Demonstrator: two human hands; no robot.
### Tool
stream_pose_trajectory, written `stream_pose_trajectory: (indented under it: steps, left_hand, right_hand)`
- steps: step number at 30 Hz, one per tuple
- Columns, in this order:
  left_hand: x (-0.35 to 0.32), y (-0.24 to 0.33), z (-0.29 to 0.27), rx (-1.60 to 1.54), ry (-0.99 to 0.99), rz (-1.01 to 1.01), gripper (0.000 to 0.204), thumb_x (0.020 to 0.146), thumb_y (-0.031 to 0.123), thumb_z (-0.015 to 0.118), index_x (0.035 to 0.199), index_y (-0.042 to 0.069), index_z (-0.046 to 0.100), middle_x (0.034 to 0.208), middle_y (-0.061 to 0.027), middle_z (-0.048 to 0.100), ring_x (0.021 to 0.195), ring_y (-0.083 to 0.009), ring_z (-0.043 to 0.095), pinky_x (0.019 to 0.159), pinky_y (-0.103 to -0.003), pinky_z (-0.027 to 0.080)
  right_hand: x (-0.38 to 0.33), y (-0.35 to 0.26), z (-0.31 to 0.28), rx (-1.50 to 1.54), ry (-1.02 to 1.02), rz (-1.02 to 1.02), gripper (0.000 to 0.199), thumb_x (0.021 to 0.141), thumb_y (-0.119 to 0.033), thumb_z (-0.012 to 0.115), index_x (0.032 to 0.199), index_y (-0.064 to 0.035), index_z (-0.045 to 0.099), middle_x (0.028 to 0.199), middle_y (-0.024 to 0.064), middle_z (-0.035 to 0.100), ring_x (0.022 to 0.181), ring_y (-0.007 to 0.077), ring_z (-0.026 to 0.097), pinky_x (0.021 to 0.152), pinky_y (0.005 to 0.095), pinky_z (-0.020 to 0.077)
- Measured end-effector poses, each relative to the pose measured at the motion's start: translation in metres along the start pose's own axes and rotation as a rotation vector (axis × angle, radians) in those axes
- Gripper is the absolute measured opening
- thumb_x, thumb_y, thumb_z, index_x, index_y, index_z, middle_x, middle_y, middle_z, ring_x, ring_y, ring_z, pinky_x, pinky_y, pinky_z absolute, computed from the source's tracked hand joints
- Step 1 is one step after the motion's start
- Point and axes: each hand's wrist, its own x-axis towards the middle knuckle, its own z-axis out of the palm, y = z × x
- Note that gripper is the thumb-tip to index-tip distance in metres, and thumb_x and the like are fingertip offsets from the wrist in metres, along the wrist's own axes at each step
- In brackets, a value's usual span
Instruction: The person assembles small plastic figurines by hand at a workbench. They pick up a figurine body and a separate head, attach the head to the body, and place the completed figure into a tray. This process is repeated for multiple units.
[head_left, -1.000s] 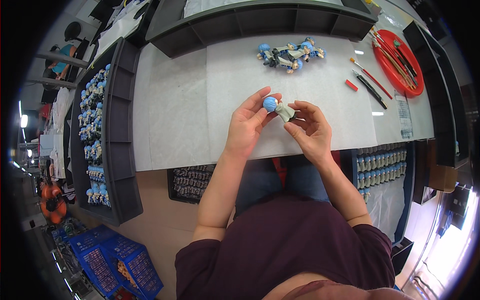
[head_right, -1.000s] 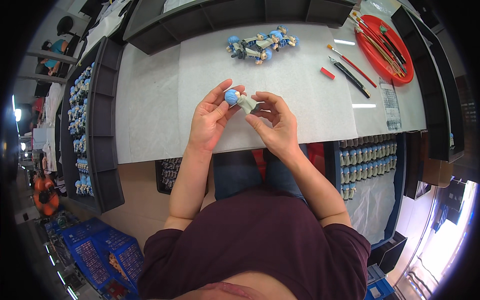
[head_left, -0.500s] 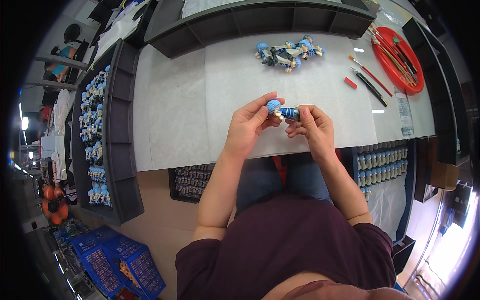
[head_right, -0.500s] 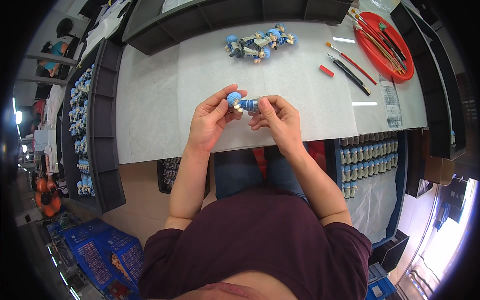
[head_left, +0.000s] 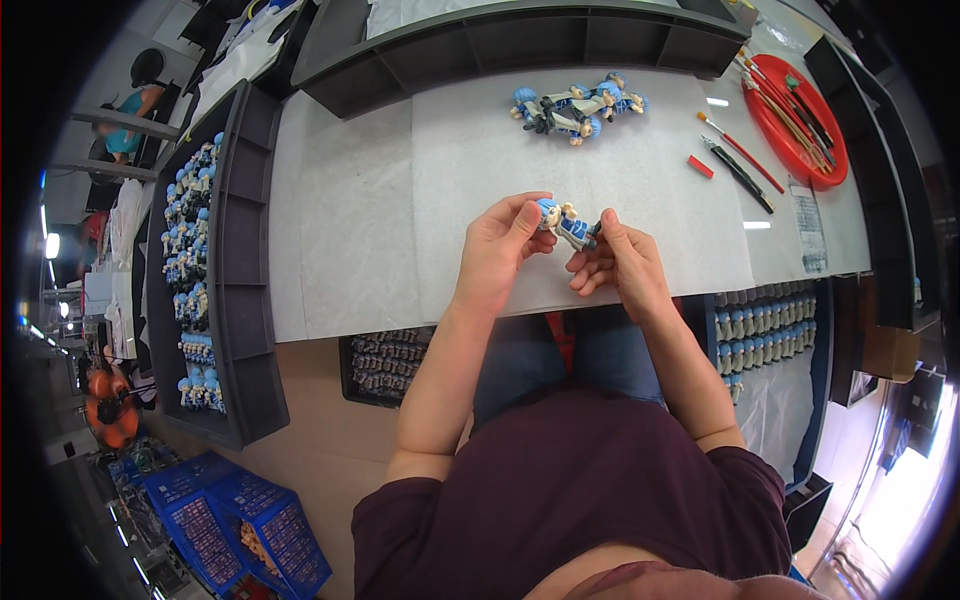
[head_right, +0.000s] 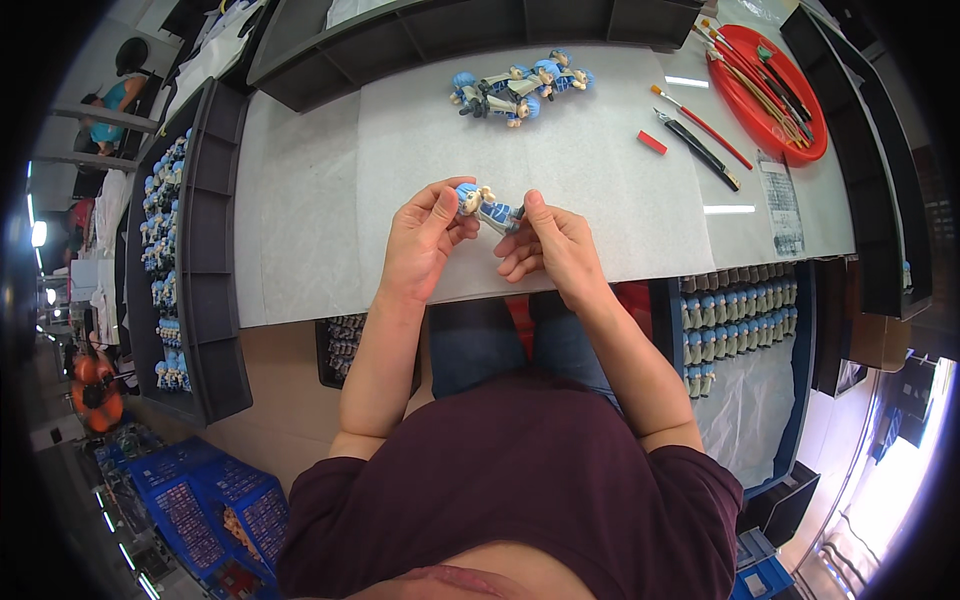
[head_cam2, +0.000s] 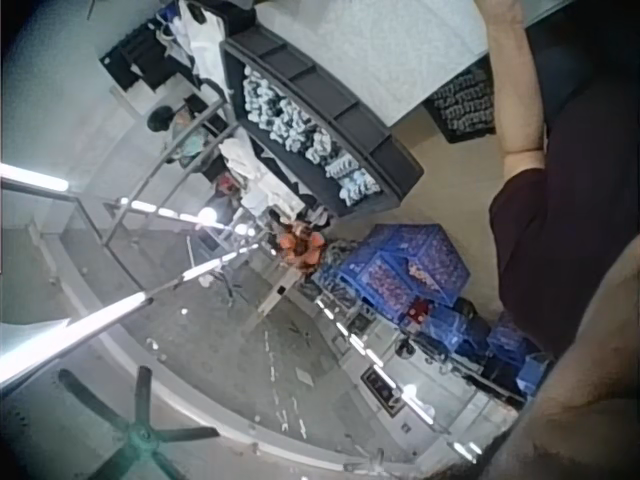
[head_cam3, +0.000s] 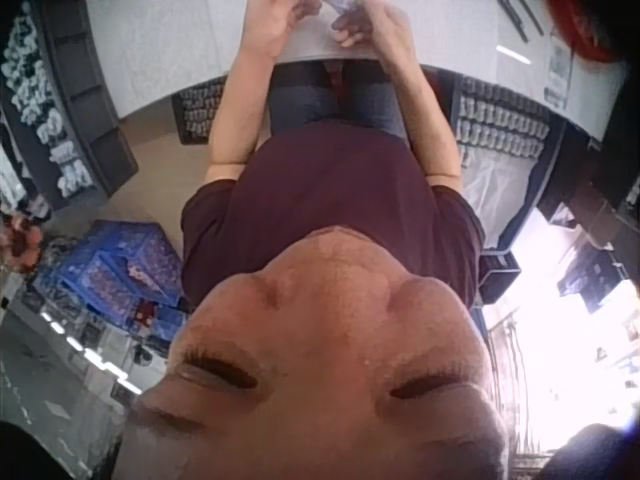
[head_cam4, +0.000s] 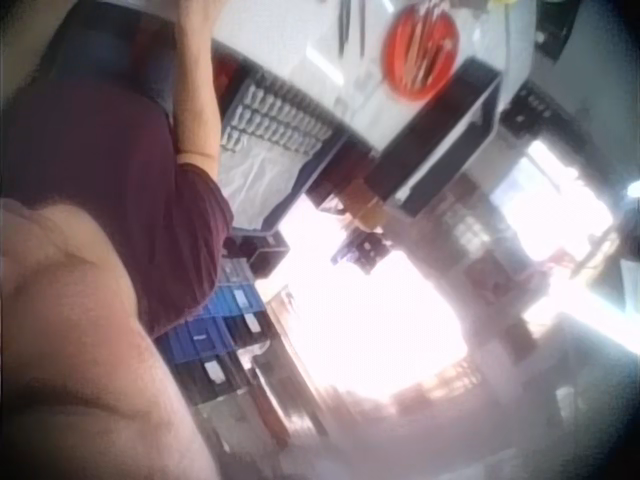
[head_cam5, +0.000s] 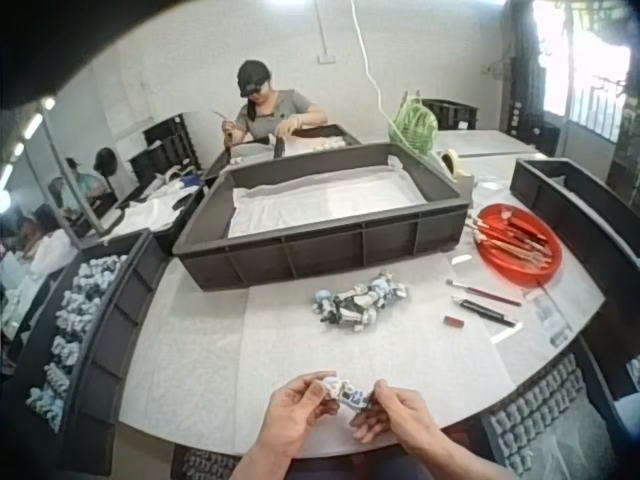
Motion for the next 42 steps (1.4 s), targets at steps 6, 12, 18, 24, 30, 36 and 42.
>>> stream_pose_trajectory:
  steps: [6, 12, 18, 24, 30, 36, 42]
  left_hand:
    - [-0.003, 0.002, 0.002, 0.059, 0.042, 0.029, 0.028, 0.088, 0.023, 0.059, 0.104, 0.001, 0.058, 0.087, -0.0047, 0.062, 0.072, -0.0102, 0.057, 0.067, -0.024, 0.048]
    - [0.001, -0.007, 0.011, 0.087, 0.080, 0.066, 0.024, 0.087, 0.022, 0.060, 0.100, 0.001, 0.057, 0.085, -0.0045, 0.061, 0.070, -0.0106, 0.056, 0.066, -0.024, 0.048]
    - [0.005, -0.025, 0.027, 0.064, -0.156, 0.117, 0.019, 0.089, 0.018, 0.057, 0.094, 0.001, 0.055, 0.087, -0.0073, 0.060, 0.073, -0.0115, 0.057, 0.067, -0.025, 0.048]
    - [-0.002, -0.050, 0.046, 0.669, 0.001, 0.325, 0.017, 0.091, 0.013, 0.052, 0.098, -0.002, 0.057, 0.093, -0.0077, 0.060, 0.073, -0.0118, 0.055, 0.069, -0.023, 0.046]
    - [-0.003, -0.055, 0.049, 0.783, -0.029, 0.393, 0.018, 0.092, 0.014, 0.053, 0.100, -0.001, 0.058, 0.093, -0.0049, 0.061, 0.071, -0.0079, 0.052, 0.068, -0.020, 0.044]
    - [-0.006, -0.055, 0.053, 0.871, 0.044, 0.368, 0.018, 0.091, 0.014, 0.053, 0.099, -0.001, 0.059, 0.095, -0.0051, 0.062, 0.071, -0.0076, 0.051, 0.068, -0.020, 0.044]
    - [-0.004, -0.057, 0.057, 0.875, 0.045, 0.377, 0.021, 0.090, 0.018, 0.054, 0.098, -0.001, 0.058, 0.094, -0.0057, 0.060, 0.073, -0.0109, 0.052, 0.068, -0.023, 0.044]
  right_hand:
    - [0.001, 0.010, -0.005, -0.203, 0.144, -0.331, 0.037, 0.091, -0.030, 0.052, 0.101, 0.0057, 0.055, 0.091, 0.0154, 0.061, 0.073, 0.0171, 0.062, 0.059, 0.0270, 0.0525]
    - [-0.010, 0.006, -0.005, -0.477, 0.105, -0.644, 0.031, 0.076, -0.004, 0.068, 0.105, 0.0011, 0.057, 0.102, 0.0119, 0.058, 0.079, 0.0172, 0.060, 0.068, 0.0275, 0.0519]
    - [-0.027, 0.006, -0.041, -0.402, 0.219, -0.827, 0.025, 0.076, -0.001, 0.066, 0.099, 0.0019, 0.058, 0.100, 0.0116, 0.058, 0.076, 0.0173, 0.060, 0.069, 0.0268, 0.0511]
    - [-0.077, -0.002, -0.148, -0.399, 0.822, -0.901, 0.022, 0.083, -0.004, 0.060, 0.105, -0.0006, 0.056, 0.094, 0.0092, 0.059, 0.082, 0.0141, 0.059, 0.067, 0.0247, 0.0493]
    - [-0.181, 0.047, -0.312, -0.418, 1.551, -0.553, 0.025, 0.085, -0.022, 0.061, 0.100, -0.0015, 0.064, 0.084, 0.0063, 0.065, 0.075, 0.0116, 0.059, 0.070, 0.0249, 0.0475]
    - [-0.250, 0.146, -0.309, -0.694, 1.464, 0.050, 0.026, 0.081, -0.024, 0.062, 0.095, -0.0024, 0.066, 0.084, 0.0130, 0.066, 0.074, 0.0173, 0.063, 0.070, 0.0280, 0.0480]
    - [-0.241, 0.190, -0.287, -0.770, 1.484, -0.004, 0.023, 0.080, -0.020, 0.062, 0.093, -0.0014, 0.064, 0.081, 0.0132, 0.062, 0.073, 0.0239, 0.061, 0.068, 0.0331, 0.0481]
